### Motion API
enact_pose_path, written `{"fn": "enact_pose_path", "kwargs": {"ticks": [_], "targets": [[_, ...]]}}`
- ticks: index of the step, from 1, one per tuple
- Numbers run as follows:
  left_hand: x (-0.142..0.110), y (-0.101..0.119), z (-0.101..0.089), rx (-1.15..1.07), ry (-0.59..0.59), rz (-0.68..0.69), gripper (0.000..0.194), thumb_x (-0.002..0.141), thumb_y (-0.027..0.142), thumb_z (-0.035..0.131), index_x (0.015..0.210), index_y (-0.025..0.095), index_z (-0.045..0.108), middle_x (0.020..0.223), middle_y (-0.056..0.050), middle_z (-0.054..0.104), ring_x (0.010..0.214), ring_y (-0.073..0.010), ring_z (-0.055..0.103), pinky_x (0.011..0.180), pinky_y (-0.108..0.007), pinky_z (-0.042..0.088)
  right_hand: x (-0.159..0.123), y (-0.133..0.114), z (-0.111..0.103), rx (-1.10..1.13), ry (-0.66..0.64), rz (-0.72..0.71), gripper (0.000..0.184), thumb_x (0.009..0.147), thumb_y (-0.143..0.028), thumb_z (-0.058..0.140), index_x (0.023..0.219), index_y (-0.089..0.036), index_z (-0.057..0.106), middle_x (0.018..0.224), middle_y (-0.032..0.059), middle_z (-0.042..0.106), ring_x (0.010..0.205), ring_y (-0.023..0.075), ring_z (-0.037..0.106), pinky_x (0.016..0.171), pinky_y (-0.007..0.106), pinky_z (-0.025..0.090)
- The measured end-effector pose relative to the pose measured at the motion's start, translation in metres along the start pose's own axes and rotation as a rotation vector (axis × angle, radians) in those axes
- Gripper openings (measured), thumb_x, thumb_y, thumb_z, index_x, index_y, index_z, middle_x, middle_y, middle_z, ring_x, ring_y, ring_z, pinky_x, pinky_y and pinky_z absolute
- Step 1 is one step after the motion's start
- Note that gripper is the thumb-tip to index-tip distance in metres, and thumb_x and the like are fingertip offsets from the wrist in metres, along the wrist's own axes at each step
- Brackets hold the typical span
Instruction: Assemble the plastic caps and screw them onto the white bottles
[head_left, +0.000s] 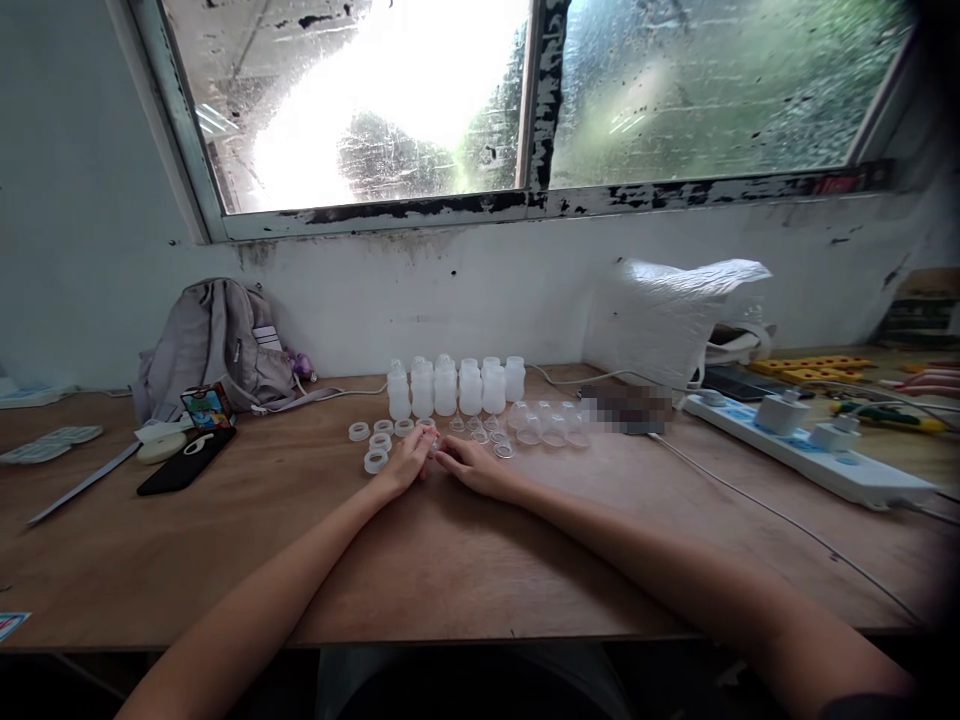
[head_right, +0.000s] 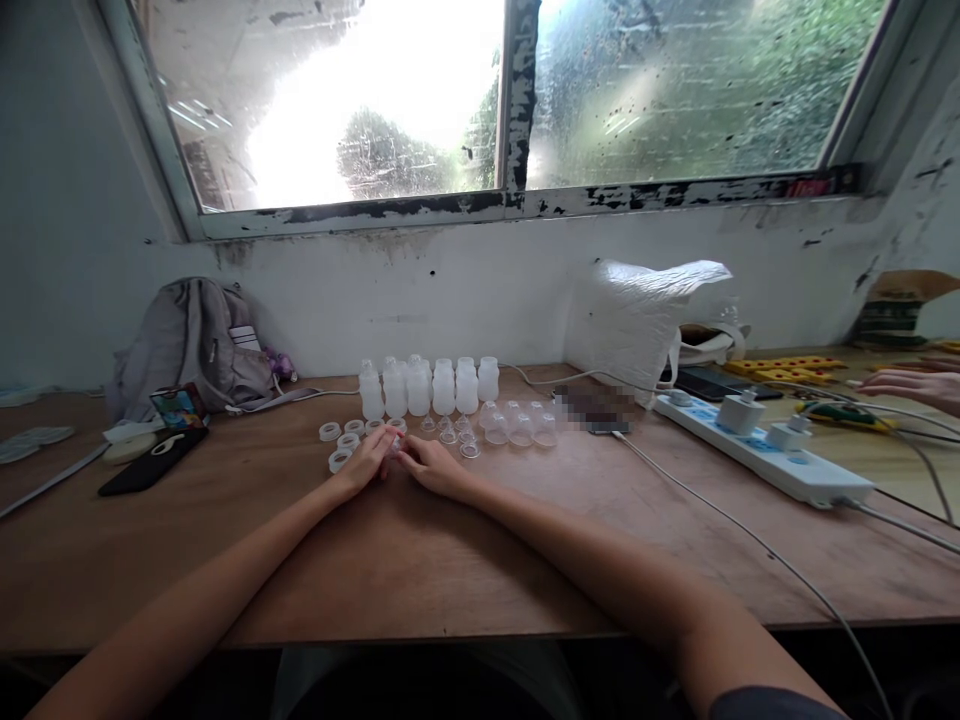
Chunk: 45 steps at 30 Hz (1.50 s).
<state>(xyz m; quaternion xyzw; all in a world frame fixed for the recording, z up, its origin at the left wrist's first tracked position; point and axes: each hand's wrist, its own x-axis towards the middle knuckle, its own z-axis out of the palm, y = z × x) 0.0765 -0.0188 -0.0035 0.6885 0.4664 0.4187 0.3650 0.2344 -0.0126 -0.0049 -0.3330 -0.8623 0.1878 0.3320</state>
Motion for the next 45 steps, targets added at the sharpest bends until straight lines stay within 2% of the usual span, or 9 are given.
{"fn": "enact_pose_path", "kwargs": {"ticks": [5,15,21,25,29,33,37,42,45], "targets": [[0.003,-0.003,0.0,0.053,-0.051,0.055,0.04,0.081,0.048,0.026,0.072,0.016,0.049,0.047,0.005,0.044,0.036,-0.0072,0.038,0.041,-0.02,0.031,-0.003,-0.002,0.006,-0.142,-0.026,-0.02,0.02,0.08,-0.025,0.038,0.07,-0.015,0.052,0.061,0.0002,0.053,0.053,0.0096,0.043,0.053,0.021,0.03],[0.006,0.001,0.001,-0.031,-0.103,0.056,0.05,0.082,0.048,0.021,0.052,0.017,0.048,0.039,0.002,0.039,0.036,-0.0088,0.034,0.041,-0.021,0.028,-0.005,-0.012,0.011,-0.097,0.033,-0.026,0.019,0.078,-0.019,0.038,0.072,-0.017,0.055,0.064,0.0017,0.057,0.057,0.0121,0.048,0.056,0.021,0.033],[0.003,0.0,-0.002,-0.139,-0.119,0.044,0.046,0.08,0.05,0.026,0.062,0.015,0.05,0.043,0.002,0.046,0.033,-0.0072,0.036,0.036,-0.019,0.027,-0.004,-0.015,-0.001,-0.231,-0.022,-0.065,0.02,0.079,-0.027,0.041,0.07,-0.018,0.055,0.06,0.0012,0.056,0.05,0.0097,0.044,0.051,0.021,0.028],[0.006,-0.005,-0.003,-0.253,-0.058,-0.049,0.042,0.078,0.052,0.029,0.083,0.015,0.049,0.061,0.001,0.055,0.032,-0.0055,0.043,0.031,-0.016,0.026,0.038,-0.014,-0.03,-0.325,0.209,-0.066,0.021,0.082,-0.031,0.036,0.082,-0.017,0.052,0.069,0.0026,0.056,0.057,0.0108,0.046,0.053,0.021,0.03],[0.007,-0.007,-0.003,-0.273,-0.042,-0.051,0.04,0.077,0.051,0.035,0.101,0.02,0.045,0.079,-0.002,0.055,0.037,-0.0042,0.049,0.031,-0.014,0.029,0.114,-0.007,-0.068,-0.472,0.35,0.034,0.024,0.083,-0.025,0.031,0.097,-0.016,0.049,0.095,0.0085,0.053,0.078,0.0148,0.049,0.066,0.023,0.034],[0.004,-0.003,-0.005,-0.288,0.002,-0.082,0.041,0.079,0.051,0.031,0.109,0.024,0.041,0.088,-0.004,0.054,0.039,-0.0039,0.05,0.032,-0.014,0.031,0.181,0.006,-0.089,-0.553,0.193,0.292,0.027,0.08,-0.022,0.037,0.104,-0.016,0.048,0.105,0.0107,0.051,0.096,0.0207,0.045,0.076,0.029,0.034],[0.003,0.0,-0.007,-0.331,0.049,-0.1,0.038,0.08,0.049,0.028,0.104,0.023,0.042,0.093,-0.005,0.052,0.038,-0.0031,0.049,0.032,-0.014,0.032,0.213,0.018,-0.087,-0.569,0.051,0.43,0.022,0.075,-0.024,0.049,0.095,-0.017,0.055,0.1,0.0104,0.055,0.097,0.0237,0.045,0.08,0.037,0.034],[0.006,-0.005,-0.007,-0.428,0.124,-0.12,0.043,0.079,0.055,0.023,0.082,0.017,0.043,0.052,0.004,0.045,0.03,-0.005,0.038,0.029,-0.015,0.027,0.235,0.029,-0.072,-0.619,-0.12,0.57,0.035,0.063,-0.028,0.063,0.096,-0.016,0.056,0.104,0.0126,0.053,0.098,0.0265,0.047,0.081,0.043,0.034],[0.009,-0.009,-0.008,-0.458,0.143,-0.158,0.046,0.077,0.059,0.022,0.071,0.017,0.04,0.043,0.006,0.038,0.026,-0.0046,0.03,0.028,-0.016,0.022,0.242,0.034,-0.065,-0.665,-0.192,0.635,0.048,0.059,-0.03,0.067,0.102,-0.014,0.052,0.106,0.0144,0.052,0.096,0.0284,0.048,0.079,0.046,0.034]]}}
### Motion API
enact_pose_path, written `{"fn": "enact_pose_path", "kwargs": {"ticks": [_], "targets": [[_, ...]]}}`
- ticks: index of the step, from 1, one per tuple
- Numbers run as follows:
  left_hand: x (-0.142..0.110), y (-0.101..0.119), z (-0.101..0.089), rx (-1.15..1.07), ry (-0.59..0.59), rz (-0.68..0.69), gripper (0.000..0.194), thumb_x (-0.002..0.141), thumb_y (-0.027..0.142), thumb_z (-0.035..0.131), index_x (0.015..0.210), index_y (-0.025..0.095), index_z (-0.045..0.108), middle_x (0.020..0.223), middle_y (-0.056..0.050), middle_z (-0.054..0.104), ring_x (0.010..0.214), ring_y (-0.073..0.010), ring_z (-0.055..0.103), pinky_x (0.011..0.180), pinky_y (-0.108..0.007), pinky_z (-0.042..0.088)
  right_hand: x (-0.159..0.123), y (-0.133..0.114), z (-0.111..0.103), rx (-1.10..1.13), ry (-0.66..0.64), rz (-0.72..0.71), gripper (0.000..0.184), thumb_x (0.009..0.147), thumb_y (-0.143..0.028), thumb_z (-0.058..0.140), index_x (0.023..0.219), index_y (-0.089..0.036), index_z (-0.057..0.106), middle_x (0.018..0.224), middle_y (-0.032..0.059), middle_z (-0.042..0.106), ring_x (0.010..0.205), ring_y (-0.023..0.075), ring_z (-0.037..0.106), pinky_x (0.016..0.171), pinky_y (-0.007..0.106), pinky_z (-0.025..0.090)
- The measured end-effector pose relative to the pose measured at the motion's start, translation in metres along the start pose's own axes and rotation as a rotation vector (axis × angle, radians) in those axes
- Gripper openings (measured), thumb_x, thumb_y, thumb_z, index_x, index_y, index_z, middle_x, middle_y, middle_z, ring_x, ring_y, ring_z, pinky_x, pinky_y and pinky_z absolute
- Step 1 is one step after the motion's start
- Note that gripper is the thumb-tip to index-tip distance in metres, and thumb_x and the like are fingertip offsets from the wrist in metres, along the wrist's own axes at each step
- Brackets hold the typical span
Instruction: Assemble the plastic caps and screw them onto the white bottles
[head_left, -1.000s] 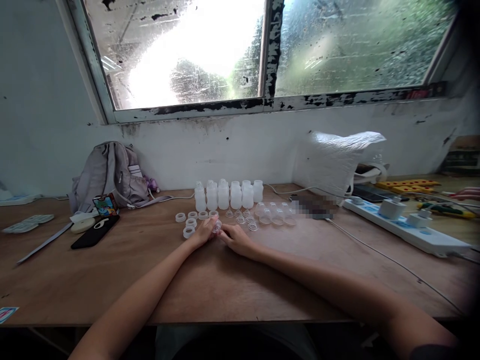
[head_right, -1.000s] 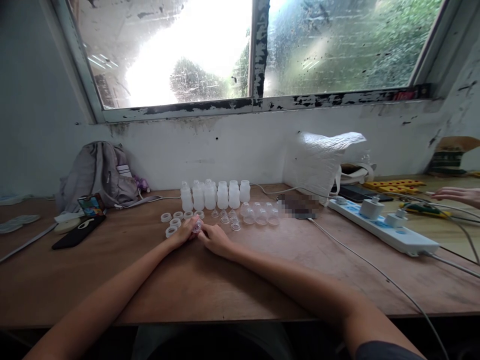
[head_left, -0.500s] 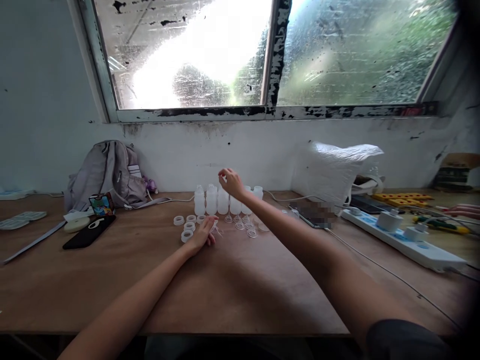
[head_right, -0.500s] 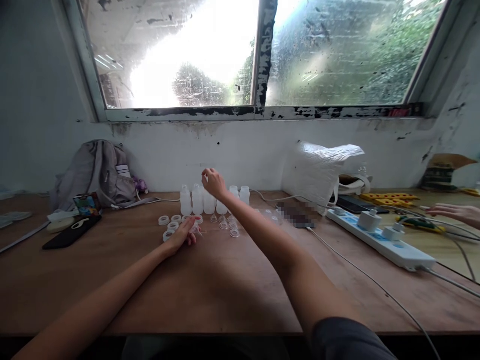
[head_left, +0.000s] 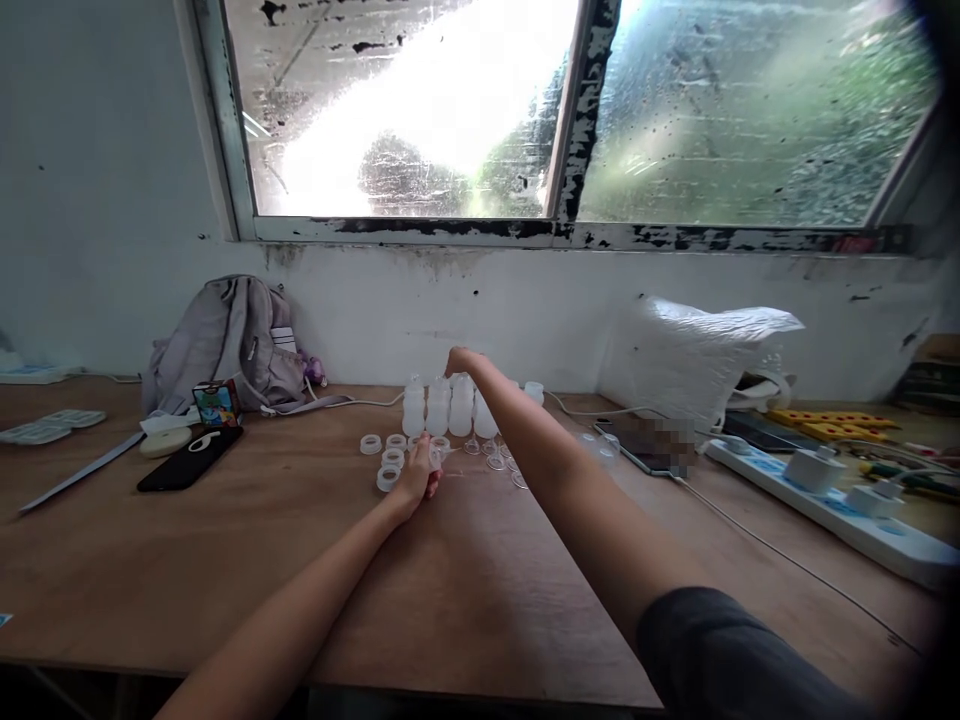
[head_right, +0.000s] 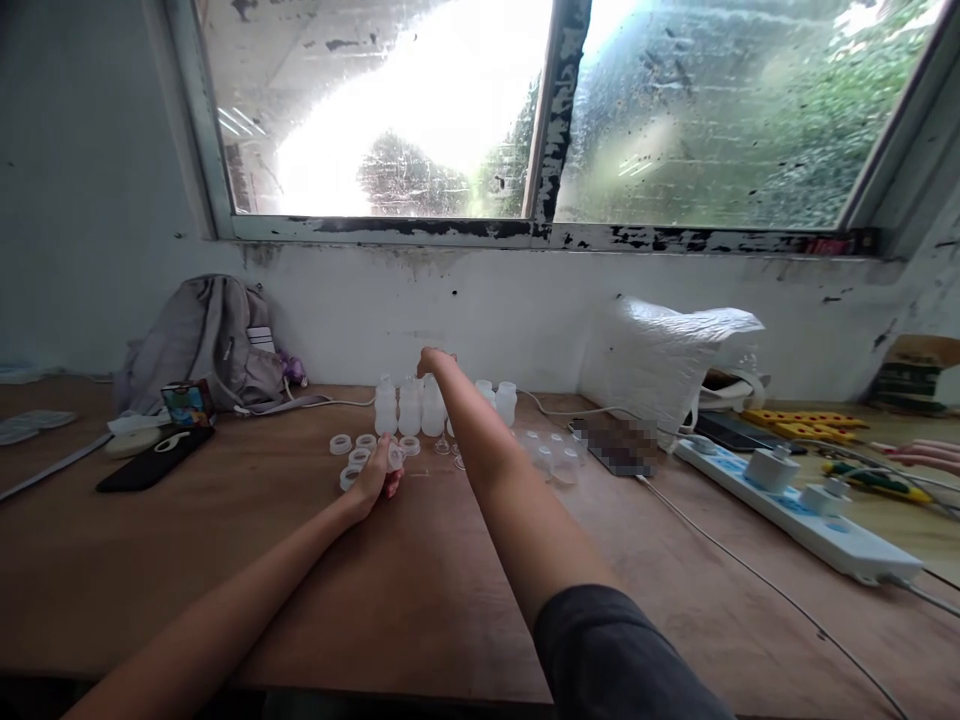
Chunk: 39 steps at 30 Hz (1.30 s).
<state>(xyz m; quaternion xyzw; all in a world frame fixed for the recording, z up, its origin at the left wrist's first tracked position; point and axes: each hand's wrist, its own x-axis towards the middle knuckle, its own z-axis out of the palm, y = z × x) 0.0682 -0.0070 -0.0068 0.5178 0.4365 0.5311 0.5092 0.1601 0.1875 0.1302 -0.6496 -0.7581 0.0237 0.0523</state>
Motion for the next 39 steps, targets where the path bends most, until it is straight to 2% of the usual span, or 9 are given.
{"fn": "enact_pose_path", "kwargs": {"ticks": [7,14,18,23,26,31,35,39], "targets": [[0.001,-0.001,-0.004,-0.022,-0.006,0.059,0.039,0.077,0.057,0.029,0.075,0.018,0.038,0.048,0.006,0.042,0.027,-0.0041,0.031,0.028,-0.016,0.021,0.002,-0.001,0.008,-0.079,-0.043,0.02,0.048,0.06,-0.026,0.067,0.104,-0.013,0.051,0.108,0.0157,0.05,0.097,0.0293,0.048,0.079,0.048,0.032],[0.002,0.0,-0.004,-0.019,0.013,0.065,0.035,0.077,0.053,0.031,0.076,0.019,0.036,0.052,0.006,0.046,0.028,-0.0042,0.035,0.028,-0.016,0.022,0.013,-0.002,0.014,-0.072,-0.028,-0.003,0.041,0.068,-0.032,0.06,0.105,-0.016,0.051,0.105,0.0133,0.051,0.099,0.0266,0.045,0.081,0.048,0.03],[0.005,0.001,-0.005,-0.027,-0.006,0.05,0.032,0.076,0.052,0.034,0.078,0.019,0.035,0.054,0.005,0.048,0.028,-0.0042,0.037,0.028,-0.016,0.022,0.024,0.0,0.016,-0.055,-0.083,0.011,0.033,0.064,-0.029,0.064,0.092,-0.014,0.058,0.092,0.0119,0.057,0.093,0.026,0.05,0.078,0.046,0.033],[0.007,0.007,-0.008,-0.053,-0.026,0.017,0.033,0.072,0.05,0.043,0.084,0.019,0.035,0.061,0.005,0.05,0.029,-0.0031,0.037,0.027,-0.014,0.021,0.038,0.003,0.002,-0.032,-0.181,0.005,0.02,0.058,-0.021,0.067,0.075,-0.012,0.062,0.076,0.0098,0.062,0.083,0.0252,0.054,0.073,0.044,0.037],[0.009,0.008,-0.008,-0.077,-0.029,-0.016,0.035,0.071,0.049,0.046,0.088,0.019,0.037,0.065,0.004,0.049,0.032,-0.0026,0.039,0.028,-0.014,0.024,0.043,0.005,-0.007,-0.013,-0.227,-0.036,0.011,0.058,-0.019,0.066,0.065,-0.012,0.063,0.069,0.0074,0.063,0.079,0.0236,0.056,0.073,0.041,0.039],[0.019,0.008,-0.004,-0.091,-0.073,-0.06,0.039,0.07,0.049,0.047,0.094,0.019,0.039,0.068,0.002,0.05,0.033,-0.0033,0.042,0.029,-0.015,0.026,0.048,0.007,-0.01,0.029,-0.293,-0.135,0.009,0.054,-0.018,0.067,0.059,-0.012,0.063,0.062,0.0067,0.063,0.069,0.0211,0.059,0.063,0.033,0.043],[0.031,0.012,-0.001,-0.018,-0.179,-0.098,0.041,0.07,0.05,0.048,0.093,0.015,0.046,0.066,0.001,0.05,0.035,-0.0039,0.043,0.029,-0.014,0.026,0.051,0.011,-0.008,0.021,-0.26,-0.215,0.01,0.053,-0.011,0.065,0.063,-0.011,0.064,0.066,0.0097,0.064,0.068,0.0227,0.059,0.06,0.031,0.044],[0.04,0.015,-0.001,0.044,-0.246,-0.113,0.041,0.071,0.049,0.049,0.088,0.012,0.049,0.061,0.001,0.05,0.036,-0.0036,0.042,0.03,-0.014,0.027,0.056,0.017,-0.021,-0.002,-0.255,-0.294,0.014,0.055,-0.008,0.06,0.068,-0.009,0.064,0.066,0.0101,0.065,0.065,0.0209,0.059,0.056,0.027,0.043]]}}
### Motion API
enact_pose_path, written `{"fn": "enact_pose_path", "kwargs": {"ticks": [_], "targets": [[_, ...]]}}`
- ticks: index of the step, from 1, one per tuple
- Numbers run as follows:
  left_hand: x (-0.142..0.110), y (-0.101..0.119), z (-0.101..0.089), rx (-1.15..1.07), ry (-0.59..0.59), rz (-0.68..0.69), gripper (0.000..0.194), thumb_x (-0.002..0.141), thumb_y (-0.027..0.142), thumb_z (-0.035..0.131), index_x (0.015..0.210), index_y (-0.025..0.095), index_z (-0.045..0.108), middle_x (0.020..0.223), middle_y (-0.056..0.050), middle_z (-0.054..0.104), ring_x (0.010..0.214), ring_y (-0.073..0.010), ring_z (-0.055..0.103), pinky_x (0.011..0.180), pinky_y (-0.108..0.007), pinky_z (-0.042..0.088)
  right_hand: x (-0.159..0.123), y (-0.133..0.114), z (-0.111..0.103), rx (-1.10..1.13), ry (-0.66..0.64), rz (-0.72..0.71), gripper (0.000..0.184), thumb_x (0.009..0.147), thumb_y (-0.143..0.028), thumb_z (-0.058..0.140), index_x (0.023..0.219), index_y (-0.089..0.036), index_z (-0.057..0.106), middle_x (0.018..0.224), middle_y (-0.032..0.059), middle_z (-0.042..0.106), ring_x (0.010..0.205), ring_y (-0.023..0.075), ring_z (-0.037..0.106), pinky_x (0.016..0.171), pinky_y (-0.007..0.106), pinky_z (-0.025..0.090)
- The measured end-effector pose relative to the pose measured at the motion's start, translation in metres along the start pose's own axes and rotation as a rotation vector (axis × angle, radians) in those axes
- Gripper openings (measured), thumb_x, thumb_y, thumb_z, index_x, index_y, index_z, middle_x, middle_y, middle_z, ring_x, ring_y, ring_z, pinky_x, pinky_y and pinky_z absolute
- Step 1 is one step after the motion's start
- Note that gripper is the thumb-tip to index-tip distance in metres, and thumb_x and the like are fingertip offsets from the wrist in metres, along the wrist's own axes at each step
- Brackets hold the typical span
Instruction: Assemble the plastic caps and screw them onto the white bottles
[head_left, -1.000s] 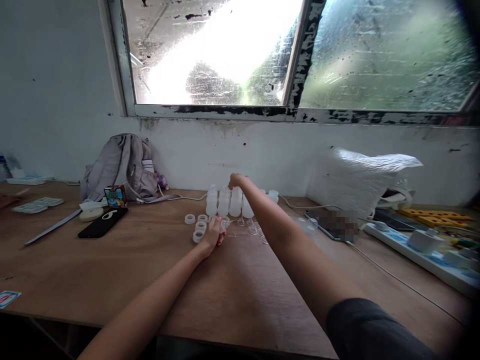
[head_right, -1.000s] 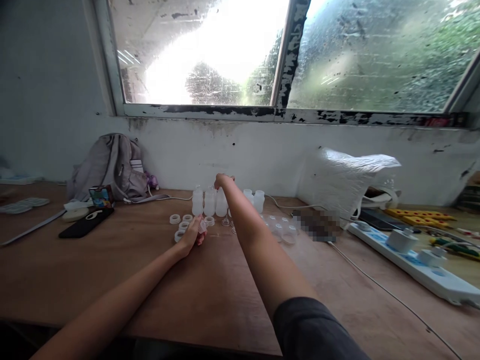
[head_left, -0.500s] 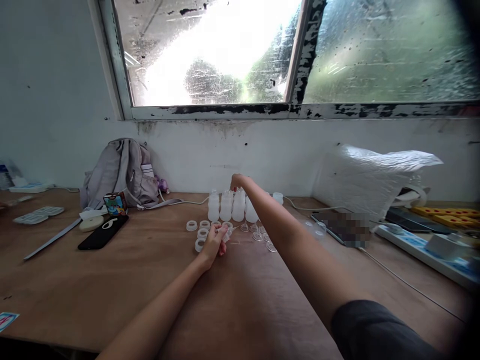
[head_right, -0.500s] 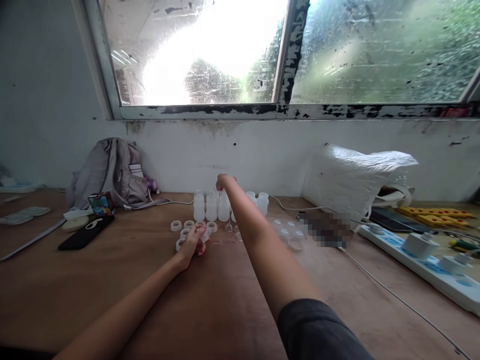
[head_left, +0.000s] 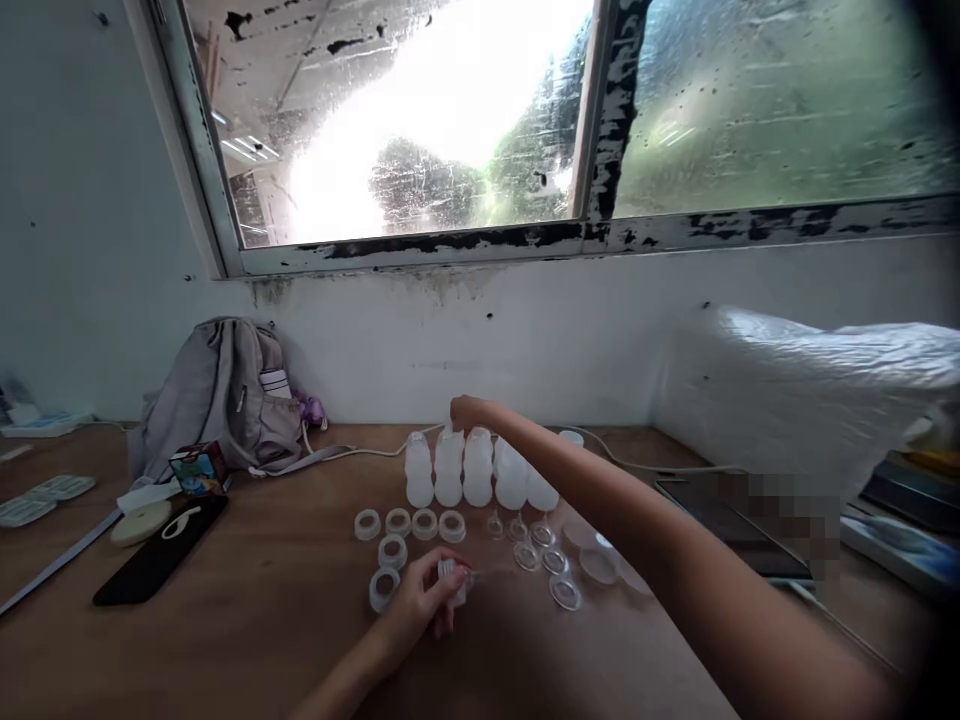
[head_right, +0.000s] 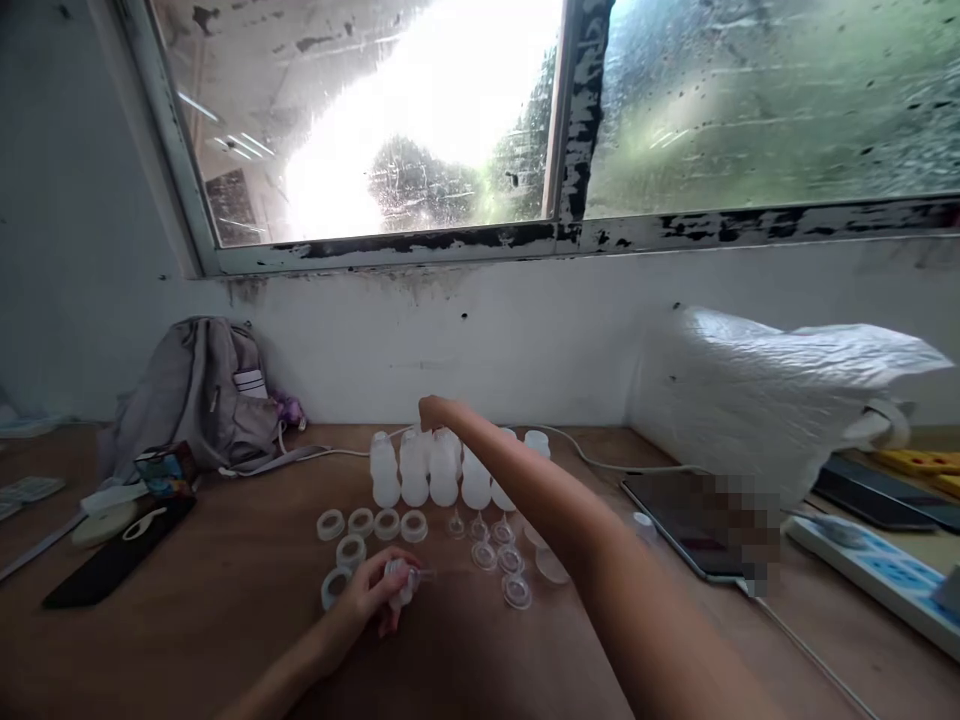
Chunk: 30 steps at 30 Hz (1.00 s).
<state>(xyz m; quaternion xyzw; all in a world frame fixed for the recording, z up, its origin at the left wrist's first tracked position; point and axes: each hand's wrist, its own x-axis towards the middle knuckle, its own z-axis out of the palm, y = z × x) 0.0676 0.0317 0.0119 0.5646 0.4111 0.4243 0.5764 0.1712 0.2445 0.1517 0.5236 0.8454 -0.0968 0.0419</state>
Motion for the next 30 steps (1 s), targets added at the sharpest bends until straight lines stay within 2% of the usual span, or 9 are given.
{"fn": "enact_pose_path", "kwargs": {"ticks": [4,8,12,15,19,24,26,28,30], "targets": [[0.008,-0.002,-0.004,-0.031,-0.014,-0.042,0.044,0.067,0.052,0.053,0.084,0.012,0.048,0.058,0.002,0.05,0.034,-0.0032,0.042,0.031,-0.013,0.029,0.004,0.01,-0.03,-0.044,0.004,-0.073,0.012,0.057,-0.008,0.055,0.066,-0.01,0.064,0.062,0.0066,0.065,0.061,0.0162,0.058,0.053,0.022,0.041],[0.016,-0.006,-0.006,-0.135,0.025,-0.089,0.043,0.067,0.056,0.05,0.075,0.014,0.043,0.057,0.001,0.054,0.029,-0.0013,0.035,0.027,-0.013,0.019,0.002,0.022,-0.071,-0.069,0.069,-0.141,0.016,0.06,-0.011,0.053,0.073,-0.011,0.063,0.063,0.0055,0.064,0.058,0.0138,0.057,0.05,0.02,0.039],[0.014,-0.006,-0.007,-0.213,0.116,-0.077,0.045,0.071,0.06,0.039,0.066,0.015,0.04,0.049,0.002,0.051,0.026,-0.0008,0.028,0.026,-0.014,0.011,-0.032,0.028,-0.11,-0.017,0.231,-0.251,0.016,0.066,-0.021,0.052,0.075,-0.013,0.062,0.061,0.0028,0.062,0.054,0.0101,0.054,0.049,0.018,0.037],[0.01,-0.003,-0.011,-0.292,0.156,-0.081,0.046,0.073,0.06,0.034,0.067,0.016,0.04,0.051,0.003,0.051,0.028,-0.0006,0.028,0.028,-0.014,0.011,-0.074,0.025,-0.12,0.082,0.368,-0.329,0.02,0.07,-0.029,0.05,0.075,-0.014,0.062,0.057,0.0,0.06,0.05,0.0082,0.052,0.048,0.018,0.036],[0.01,0.001,-0.018,-0.358,0.147,-0.097,0.047,0.07,0.064,0.034,0.069,0.017,0.038,0.053,0.003,0.051,0.028,-0.001,0.027,0.029,-0.015,0.01,-0.119,0.011,-0.094,0.298,0.268,-0.322,0.026,0.073,-0.034,0.047,0.082,-0.014,0.061,0.057,0.0,0.06,0.048,0.008,0.051,0.047,0.018,0.036],[0.004,0.001,-0.019,-0.427,0.173,-0.252,0.05,0.071,0.066,0.024,0.066,0.018,0.037,0.037,0.007,0.035,0.028,-0.0027,0.017,0.031,-0.016,0.008,-0.149,-0.003,-0.022,0.472,-0.003,-0.243,0.022,0.074,-0.03,0.047,0.083,-0.014,0.06,0.057,0.0014,0.06,0.047,0.0094,0.052,0.043,0.018,0.035],[-0.004,0.004,-0.014,-0.368,0.162,-0.183,0.045,0.074,0.06,0.028,0.069,0.017,0.04,0.042,0.006,0.038,0.031,-0.003,0.02,0.032,-0.015,0.011,-0.163,-0.004,0.007,0.505,-0.051,-0.222,0.022,0.074,-0.029,0.048,0.082,-0.013,0.06,0.056,0.0013,0.059,0.047,0.0089,0.051,0.042,0.017,0.034],[-0.013,0.008,-0.007,-0.263,0.215,-0.036,0.039,0.076,0.054,0.033,0.076,0.017,0.044,0.052,0.004,0.044,0.036,-0.0038,0.027,0.034,-0.016,0.017,-0.177,-0.003,0.031,0.517,-0.067,-0.221,0.021,0.074,-0.029,0.048,0.08,-0.013,0.06,0.053,0.0001,0.056,0.046,0.0081,0.049,0.042,0.017,0.032],[-0.021,0.014,0.0,-0.161,0.344,0.056,0.036,0.078,0.051,0.035,0.084,0.017,0.046,0.056,0.004,0.044,0.041,-0.006,0.034,0.038,-0.017,0.025,-0.19,-0.001,0.049,0.531,-0.068,-0.228,0.021,0.073,-0.03,0.05,0.079,-0.013,0.061,0.051,-0.0016,0.053,0.044,0.0069,0.047,0.04,0.016,0.031]]}}
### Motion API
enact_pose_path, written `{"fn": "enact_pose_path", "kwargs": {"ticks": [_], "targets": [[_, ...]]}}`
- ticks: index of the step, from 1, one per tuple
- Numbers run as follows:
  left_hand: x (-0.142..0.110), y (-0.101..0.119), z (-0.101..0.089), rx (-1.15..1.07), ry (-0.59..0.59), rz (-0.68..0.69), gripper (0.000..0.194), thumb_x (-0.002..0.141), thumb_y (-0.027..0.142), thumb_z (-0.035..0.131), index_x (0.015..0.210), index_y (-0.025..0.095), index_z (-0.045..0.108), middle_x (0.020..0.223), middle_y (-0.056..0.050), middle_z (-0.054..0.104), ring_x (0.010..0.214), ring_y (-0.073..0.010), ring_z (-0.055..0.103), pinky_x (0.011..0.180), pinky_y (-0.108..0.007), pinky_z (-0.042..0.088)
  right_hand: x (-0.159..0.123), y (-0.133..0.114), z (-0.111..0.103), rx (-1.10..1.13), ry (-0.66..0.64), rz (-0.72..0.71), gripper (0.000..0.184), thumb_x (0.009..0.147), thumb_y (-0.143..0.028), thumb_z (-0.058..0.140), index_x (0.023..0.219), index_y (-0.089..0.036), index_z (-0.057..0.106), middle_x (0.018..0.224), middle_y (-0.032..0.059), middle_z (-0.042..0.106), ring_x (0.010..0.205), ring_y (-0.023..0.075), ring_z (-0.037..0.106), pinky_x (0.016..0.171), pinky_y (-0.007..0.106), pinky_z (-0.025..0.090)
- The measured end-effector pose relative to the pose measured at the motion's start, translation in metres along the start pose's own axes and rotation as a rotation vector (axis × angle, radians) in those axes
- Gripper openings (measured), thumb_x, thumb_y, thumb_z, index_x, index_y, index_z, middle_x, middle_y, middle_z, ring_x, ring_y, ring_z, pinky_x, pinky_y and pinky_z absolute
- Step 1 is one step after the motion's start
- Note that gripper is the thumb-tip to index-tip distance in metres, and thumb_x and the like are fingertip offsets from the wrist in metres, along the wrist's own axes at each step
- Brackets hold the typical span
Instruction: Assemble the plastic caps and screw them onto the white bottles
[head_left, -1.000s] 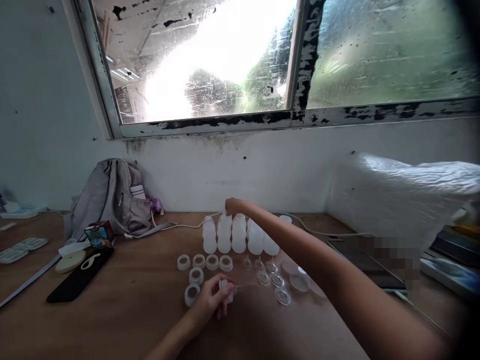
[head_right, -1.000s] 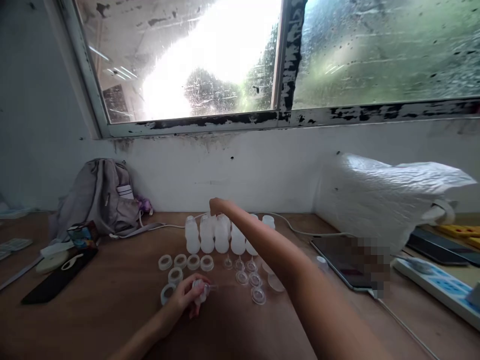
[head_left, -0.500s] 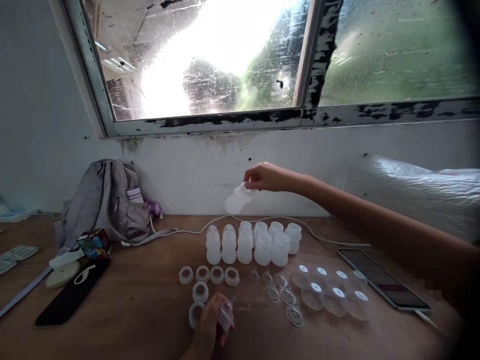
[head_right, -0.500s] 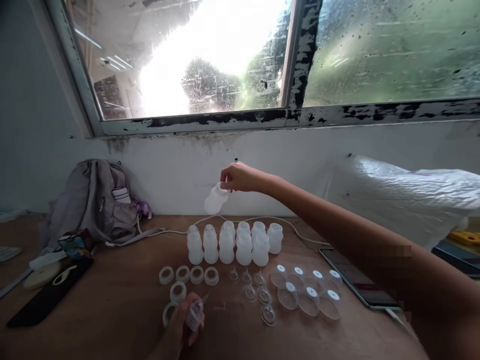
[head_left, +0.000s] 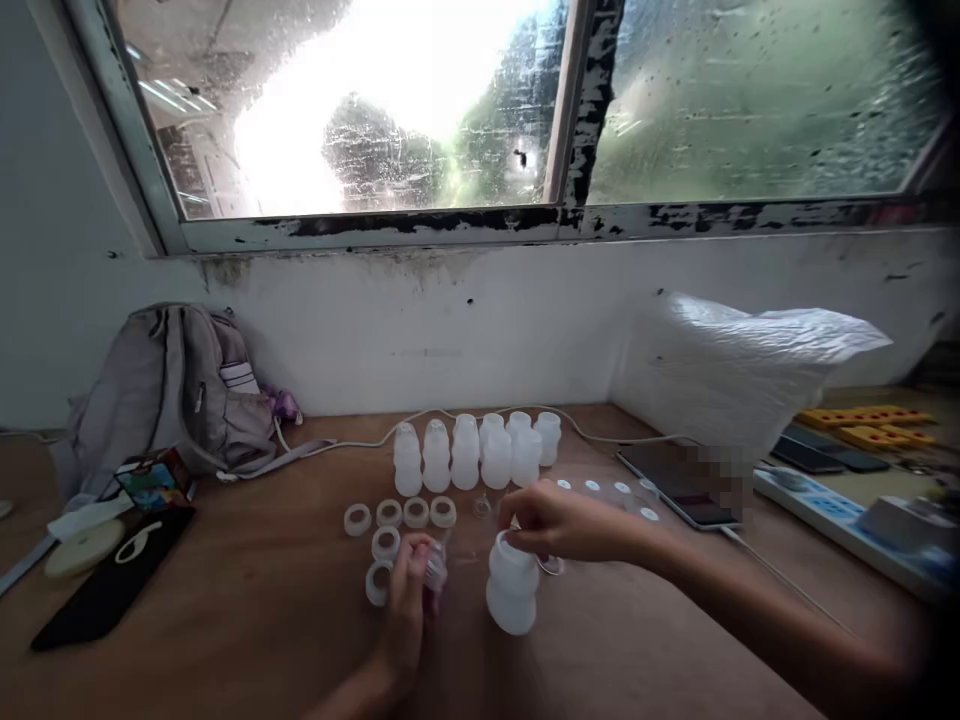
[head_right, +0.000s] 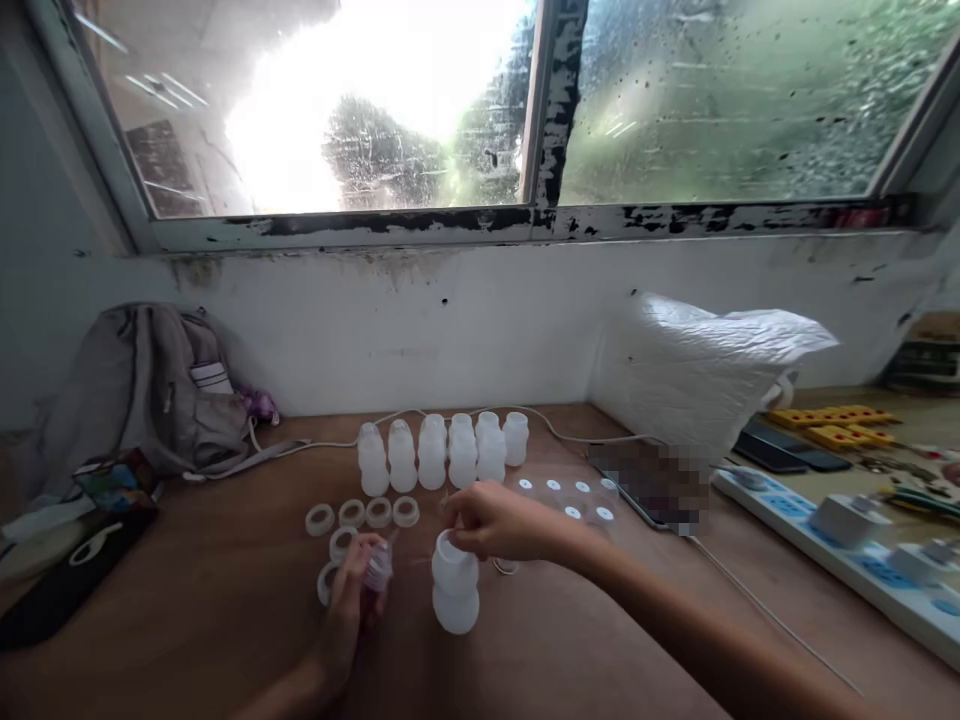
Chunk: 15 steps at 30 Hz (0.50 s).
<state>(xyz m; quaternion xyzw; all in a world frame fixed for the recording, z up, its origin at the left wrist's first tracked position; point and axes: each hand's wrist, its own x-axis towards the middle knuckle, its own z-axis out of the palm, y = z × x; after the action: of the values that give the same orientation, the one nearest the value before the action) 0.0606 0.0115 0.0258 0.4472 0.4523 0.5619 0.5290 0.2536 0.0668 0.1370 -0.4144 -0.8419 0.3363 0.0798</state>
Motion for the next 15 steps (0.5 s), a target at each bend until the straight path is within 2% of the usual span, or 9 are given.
{"fn": "enact_pose_path", "kwargs": {"ticks": [3,5,8,10,12,15], "targets": [[-0.013,0.008,0.01,0.126,0.09,0.185,0.035,0.08,0.045,0.039,0.1,0.017,0.047,0.061,0.002,0.046,0.052,-0.0098,0.043,0.05,-0.02,0.036,-0.013,0.007,0.017,0.095,-0.013,0.007,0.022,0.071,-0.033,0.052,0.081,-0.014,0.06,0.049,-0.0041,0.048,0.037,0.0049,0.041,0.034,0.016,0.027],[-0.023,0.014,0.02,0.226,0.136,0.33,0.032,0.081,0.041,0.038,0.103,0.019,0.048,0.077,-0.002,0.053,0.065,-0.0121,0.049,0.063,-0.023,0.04,-0.018,0.009,0.026,0.207,-0.021,0.027,0.025,0.07,-0.035,0.053,0.083,-0.014,0.059,0.047,-0.0057,0.044,0.033,0.0041,0.037,0.031,0.016,0.025],[-0.038,0.02,0.039,0.309,0.176,0.499,0.03,0.084,0.037,0.033,0.108,0.021,0.045,0.103,-0.005,0.051,0.092,-0.0155,0.048,0.081,-0.027,0.037,-0.026,0.007,0.044,0.414,0.0,0.027,0.027,0.07,-0.038,0.053,0.084,-0.015,0.056,0.042,-0.0078,0.04,0.03,0.0044,0.035,0.03,0.016,0.026],[-0.046,0.021,0.052,0.363,0.157,0.585,0.031,0.085,0.036,0.032,0.11,0.021,0.042,0.103,-0.005,0.051,0.094,-0.0156,0.048,0.083,-0.028,0.036,-0.031,0.006,0.061,0.532,0.076,-0.019,0.026,0.071,-0.039,0.051,0.08,-0.014,0.054,0.04,-0.0083,0.039,0.03,0.0048,0.036,0.03,0.016,0.027],[-0.049,0.017,0.063,0.438,0.092,0.673,0.031,0.084,0.037,0.033,0.11,0.019,0.041,0.1,-0.006,0.053,0.091,-0.0163,0.05,0.082,-0.029,0.037,-0.035,0.006,0.08,0.618,0.211,-0.078,0.026,0.072,-0.041,0.049,0.075,-0.014,0.052,0.038,-0.0085,0.037,0.029,0.0054,0.036,0.03,0.017,0.027],[-0.046,0.007,0.073,0.46,0.13,0.717,0.031,0.085,0.037,0.029,0.105,0.017,0.041,0.097,-0.009,0.054,0.09,-0.0182,0.051,0.081,-0.032,0.037,-0.037,0.009,0.102,0.725,0.438,-0.117,0.029,0.074,-0.044,0.044,0.074,-0.016,0.051,0.036,-0.0094,0.033,0.027,0.0067,0.036,0.029,0.018,0.027]]}}
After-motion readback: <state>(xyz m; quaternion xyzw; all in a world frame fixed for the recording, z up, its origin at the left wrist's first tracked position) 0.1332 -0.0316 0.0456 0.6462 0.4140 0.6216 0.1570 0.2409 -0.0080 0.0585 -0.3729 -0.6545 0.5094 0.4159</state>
